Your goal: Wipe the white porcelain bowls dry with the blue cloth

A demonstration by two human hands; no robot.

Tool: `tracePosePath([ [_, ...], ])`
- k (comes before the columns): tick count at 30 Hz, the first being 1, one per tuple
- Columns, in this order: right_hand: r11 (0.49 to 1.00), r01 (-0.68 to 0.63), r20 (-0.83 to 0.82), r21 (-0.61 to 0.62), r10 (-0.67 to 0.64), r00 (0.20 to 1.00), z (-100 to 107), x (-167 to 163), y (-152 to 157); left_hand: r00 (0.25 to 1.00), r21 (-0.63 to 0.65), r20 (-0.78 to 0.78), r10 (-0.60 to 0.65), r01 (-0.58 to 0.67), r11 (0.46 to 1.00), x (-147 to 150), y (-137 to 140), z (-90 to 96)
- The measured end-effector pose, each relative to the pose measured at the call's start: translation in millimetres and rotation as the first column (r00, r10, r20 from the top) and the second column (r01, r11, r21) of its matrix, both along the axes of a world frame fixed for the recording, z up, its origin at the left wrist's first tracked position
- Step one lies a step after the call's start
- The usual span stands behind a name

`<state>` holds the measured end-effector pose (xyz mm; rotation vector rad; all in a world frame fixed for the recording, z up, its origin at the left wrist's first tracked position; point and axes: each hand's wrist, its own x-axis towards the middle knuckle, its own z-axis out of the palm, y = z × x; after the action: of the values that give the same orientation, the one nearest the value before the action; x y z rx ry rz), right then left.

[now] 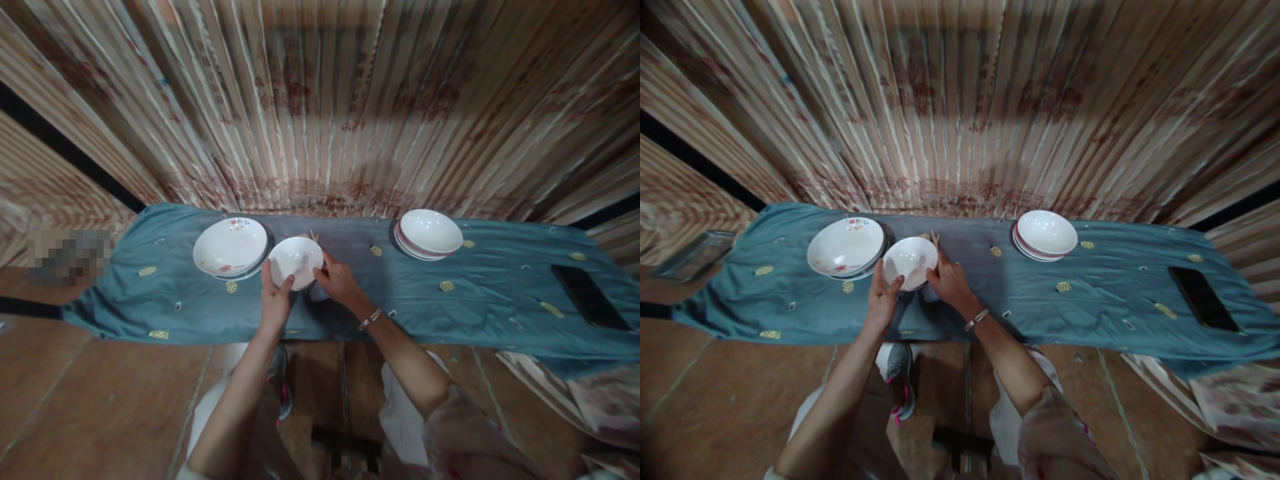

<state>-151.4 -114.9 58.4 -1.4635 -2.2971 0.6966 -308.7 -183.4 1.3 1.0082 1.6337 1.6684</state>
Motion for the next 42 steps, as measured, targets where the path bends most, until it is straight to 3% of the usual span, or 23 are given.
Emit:
tracePosePath([
  [6,1.0,0.026,-0.206,-0.009,-0.028,0.978,1,0,-6,0.991,-0.026,0.115,0.064,-0.061,0.998,12,-3,23.7],
  [12,0.993,0.105,-0.473,-0.052,-0.117,0.873,4,12,-5,0.994,0.106,-0.104,0.023,-0.012,0.994,13,-13,39.9],
  [15,0.981,0.161,-0.557,-0.113,-0.197,0.807,6,33,0,0.992,0.113,-0.129,-0.014,0.029,0.993,22,-14,44.7],
  [19,0.964,0.11,-0.629,-0.243,-0.243,0.739,6,69,6,0.976,0.111,0.152,-0.156,0.14,0.984,48,-12,50.6],
  [22,0.943,0.066,-0.656,-0.327,-0.276,0.702,0,89,5,0.859,0.065,0.42,-0.293,0.294,0.954,70,-12,56.5],
  [25,0.929,0.05,-0.671,-0.368,-0.302,0.677,-9,99,1,0.718,0.04,0.617,-0.323,0.382,0.923,85,-10,60.1],
  [28,0.917,0.023,-0.653,-0.399,-0.302,0.694,-16,109,1,0.68,0.027,0.672,-0.293,0.373,0.927,93,-6,58.1],
  [31,0.932,0.0,-0.595,-0.362,-0.23,0.77,-14,128,9,0.697,-0.004,0.661,-0.278,0.374,0.928,96,-1,51.6],
  [33,0.937,0.056,-0.533,-0.344,-0.244,0.81,-11,144,17,0.721,-0.037,0.637,-0.273,0.383,0.923,97,1,46.8],
  [36,0.906,0.254,-0.583,-0.338,-0.414,0.699,-7,159,26,0.738,-0.086,0.62,-0.267,0.402,0.911,101,2,41.0],
  [39,0.902,0.296,-0.645,-0.315,-0.432,0.63,-8,153,24,0.725,-0.119,0.633,-0.272,0.437,0.891,106,2,37.1],
  [42,0.962,0.187,-0.583,-0.197,-0.268,0.767,-14,135,15,0.715,-0.122,0.639,-0.283,0.458,0.881,109,2,34.4],
])
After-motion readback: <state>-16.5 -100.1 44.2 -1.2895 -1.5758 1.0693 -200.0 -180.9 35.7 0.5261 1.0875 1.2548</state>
